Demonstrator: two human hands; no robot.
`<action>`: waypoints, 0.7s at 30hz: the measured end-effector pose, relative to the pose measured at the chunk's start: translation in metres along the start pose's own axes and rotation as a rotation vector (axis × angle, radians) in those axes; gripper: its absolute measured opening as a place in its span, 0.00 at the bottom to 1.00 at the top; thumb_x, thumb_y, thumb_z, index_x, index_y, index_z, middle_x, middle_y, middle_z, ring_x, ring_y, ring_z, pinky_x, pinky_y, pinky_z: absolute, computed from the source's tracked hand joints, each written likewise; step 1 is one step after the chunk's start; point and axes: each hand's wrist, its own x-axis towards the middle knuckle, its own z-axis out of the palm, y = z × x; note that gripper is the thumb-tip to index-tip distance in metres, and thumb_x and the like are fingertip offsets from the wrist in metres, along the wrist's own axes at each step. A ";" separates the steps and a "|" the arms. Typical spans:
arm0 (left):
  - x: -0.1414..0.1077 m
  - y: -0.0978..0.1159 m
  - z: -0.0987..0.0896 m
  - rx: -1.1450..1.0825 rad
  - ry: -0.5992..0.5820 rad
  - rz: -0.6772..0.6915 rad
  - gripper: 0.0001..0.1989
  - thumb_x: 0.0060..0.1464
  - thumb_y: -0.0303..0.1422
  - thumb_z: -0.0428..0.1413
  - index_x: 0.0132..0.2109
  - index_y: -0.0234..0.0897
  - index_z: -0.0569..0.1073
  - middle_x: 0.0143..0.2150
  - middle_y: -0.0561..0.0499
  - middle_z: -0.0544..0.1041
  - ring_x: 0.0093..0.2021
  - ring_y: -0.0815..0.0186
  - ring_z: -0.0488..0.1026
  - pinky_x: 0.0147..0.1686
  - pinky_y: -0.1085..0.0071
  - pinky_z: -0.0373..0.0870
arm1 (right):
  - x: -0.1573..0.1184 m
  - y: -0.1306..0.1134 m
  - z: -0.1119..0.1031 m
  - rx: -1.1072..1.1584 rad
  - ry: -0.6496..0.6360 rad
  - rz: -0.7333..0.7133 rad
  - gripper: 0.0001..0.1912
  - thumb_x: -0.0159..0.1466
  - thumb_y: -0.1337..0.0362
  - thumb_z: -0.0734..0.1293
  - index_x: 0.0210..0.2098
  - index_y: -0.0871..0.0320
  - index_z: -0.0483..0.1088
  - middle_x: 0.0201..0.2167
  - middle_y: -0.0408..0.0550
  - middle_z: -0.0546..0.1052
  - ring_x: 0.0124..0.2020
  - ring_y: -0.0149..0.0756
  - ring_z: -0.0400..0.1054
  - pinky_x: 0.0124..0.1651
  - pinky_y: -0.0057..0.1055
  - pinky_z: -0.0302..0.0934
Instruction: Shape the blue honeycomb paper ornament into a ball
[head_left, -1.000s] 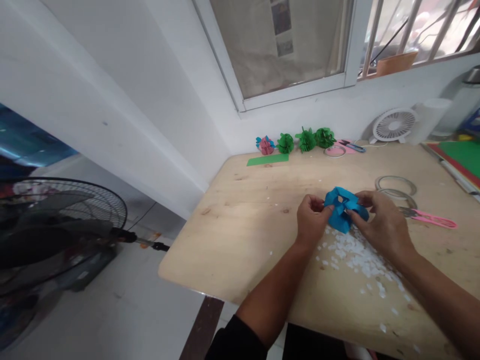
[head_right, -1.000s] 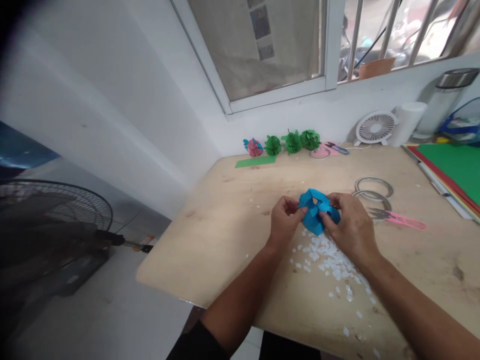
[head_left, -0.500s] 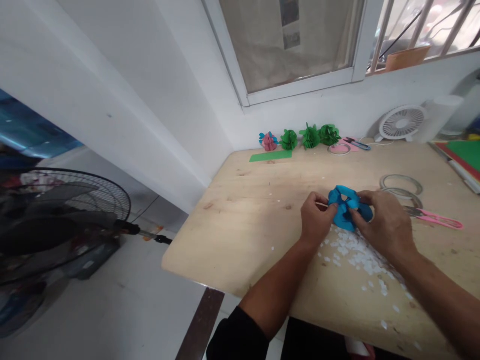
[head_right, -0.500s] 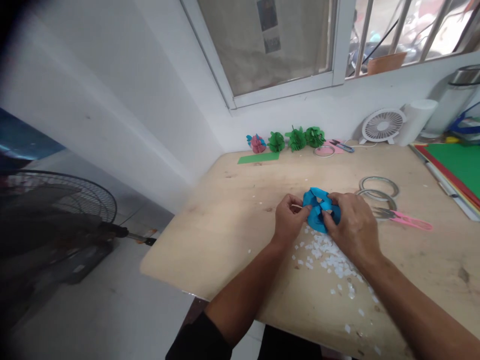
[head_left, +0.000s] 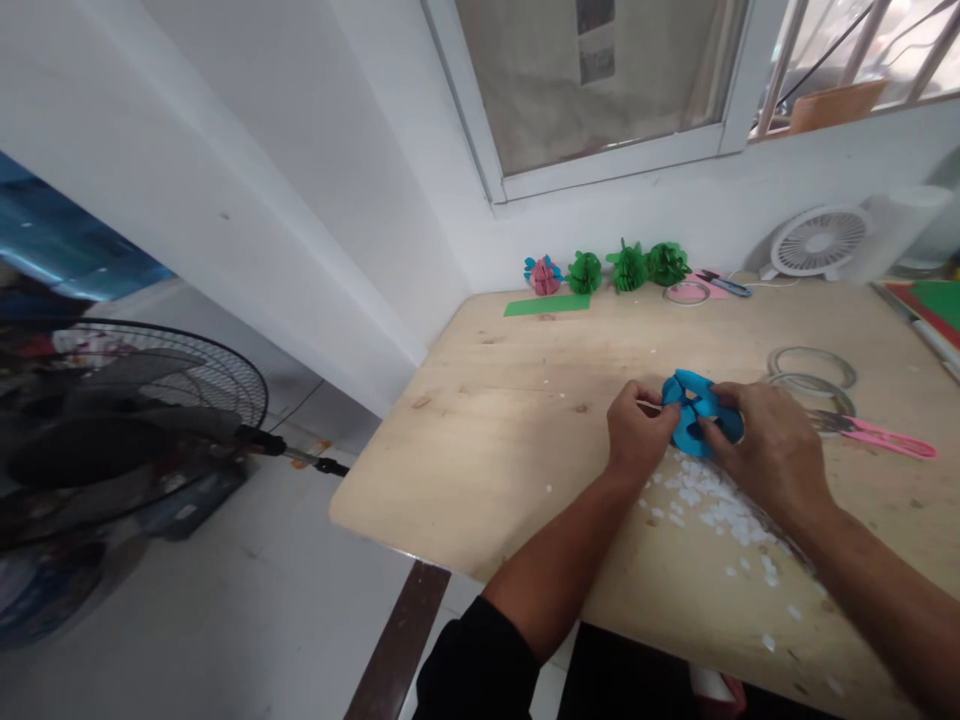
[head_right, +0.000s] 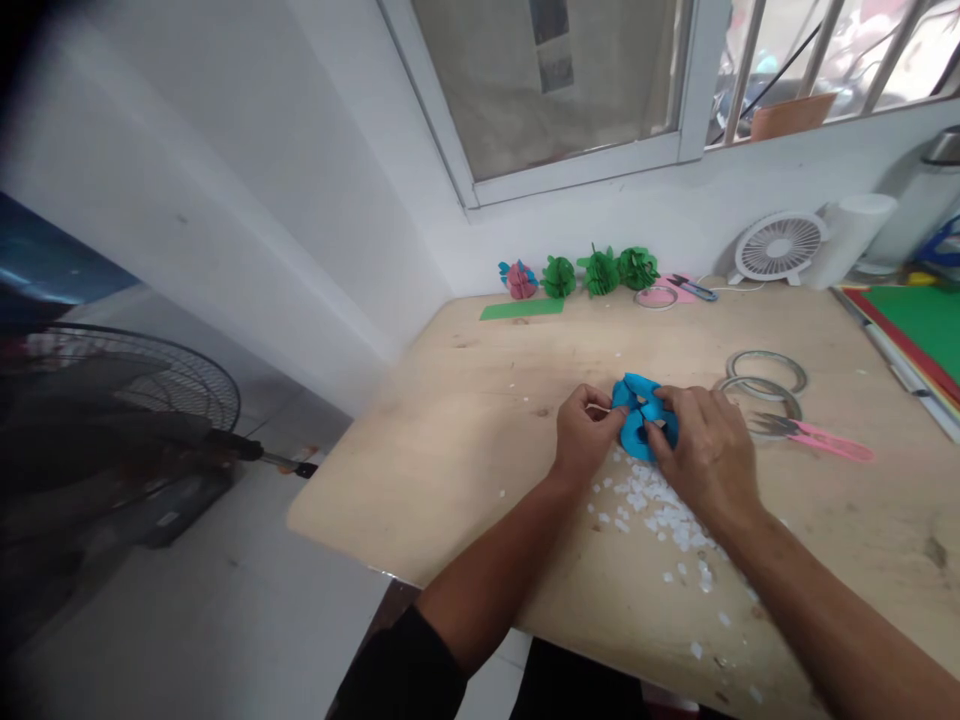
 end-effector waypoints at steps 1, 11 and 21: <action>0.000 -0.001 0.000 -0.008 0.002 0.000 0.13 0.44 0.30 0.66 0.28 0.39 0.67 0.22 0.57 0.70 0.25 0.69 0.70 0.26 0.74 0.64 | 0.000 0.000 0.000 0.002 -0.006 0.007 0.13 0.64 0.57 0.63 0.44 0.56 0.71 0.35 0.56 0.77 0.37 0.51 0.70 0.41 0.44 0.62; -0.003 0.009 -0.001 -0.017 0.022 0.063 0.13 0.44 0.30 0.65 0.27 0.40 0.66 0.22 0.58 0.68 0.25 0.70 0.67 0.29 0.73 0.64 | 0.001 -0.005 -0.002 0.249 0.027 0.223 0.10 0.61 0.58 0.65 0.40 0.53 0.71 0.33 0.51 0.77 0.35 0.45 0.71 0.41 0.41 0.65; -0.002 0.010 0.000 0.045 0.039 0.179 0.12 0.45 0.26 0.62 0.26 0.40 0.65 0.22 0.58 0.66 0.25 0.70 0.66 0.31 0.73 0.62 | 0.004 -0.011 -0.007 0.376 0.006 0.380 0.10 0.58 0.57 0.65 0.37 0.53 0.73 0.30 0.49 0.78 0.33 0.44 0.71 0.40 0.42 0.66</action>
